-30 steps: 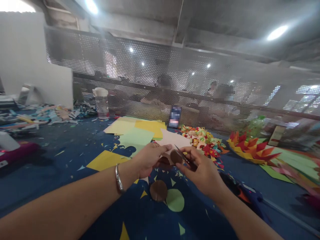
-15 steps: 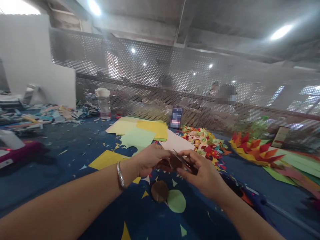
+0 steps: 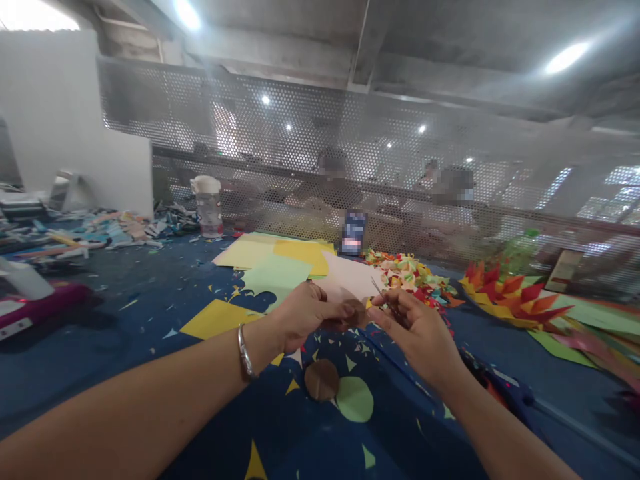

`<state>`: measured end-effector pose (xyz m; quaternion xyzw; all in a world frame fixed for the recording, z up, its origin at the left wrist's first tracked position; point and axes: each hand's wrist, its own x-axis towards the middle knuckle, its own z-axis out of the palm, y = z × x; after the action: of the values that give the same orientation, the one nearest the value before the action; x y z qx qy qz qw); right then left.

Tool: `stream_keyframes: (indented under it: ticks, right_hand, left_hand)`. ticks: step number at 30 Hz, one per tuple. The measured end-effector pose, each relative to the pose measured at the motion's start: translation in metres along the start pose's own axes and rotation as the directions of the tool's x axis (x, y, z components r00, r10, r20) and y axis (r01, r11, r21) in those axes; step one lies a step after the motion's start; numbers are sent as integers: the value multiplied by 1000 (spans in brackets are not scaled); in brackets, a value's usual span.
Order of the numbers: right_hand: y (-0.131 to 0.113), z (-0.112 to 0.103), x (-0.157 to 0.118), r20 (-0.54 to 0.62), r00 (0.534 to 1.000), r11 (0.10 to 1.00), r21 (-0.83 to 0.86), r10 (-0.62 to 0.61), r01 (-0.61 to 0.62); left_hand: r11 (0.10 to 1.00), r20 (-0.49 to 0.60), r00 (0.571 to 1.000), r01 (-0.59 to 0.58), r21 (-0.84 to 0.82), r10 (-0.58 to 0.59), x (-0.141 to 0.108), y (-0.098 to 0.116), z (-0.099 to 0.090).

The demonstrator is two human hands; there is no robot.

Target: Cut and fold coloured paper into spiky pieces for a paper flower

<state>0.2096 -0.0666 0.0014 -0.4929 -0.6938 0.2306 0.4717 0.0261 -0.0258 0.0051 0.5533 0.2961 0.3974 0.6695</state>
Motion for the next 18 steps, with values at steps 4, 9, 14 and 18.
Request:
stream_keyframes:
  ticks: [4, 9, 14, 18]
  right_hand:
    - [-2, 0, 1, 11, 1000, 1000, -6, 18, -18]
    - [-2, 1, 1, 39, 998, 998, 44, 44, -46]
    - [0, 2, 1, 46, 996, 995, 69, 72, -75]
    - [3, 2, 1, 68, 993, 990, 99, 98, -104]
  left_hand:
    - [1000, -8, 1000, -4, 2, 4, -1, 1, 2]
    - [998, -35, 999, -30, 49, 32, -4, 4, 7]
    - [989, -27, 995, -95, 116, 99, -3, -2, 5]
    - [982, -52, 992, -103, 161, 112, -2, -7, 5]
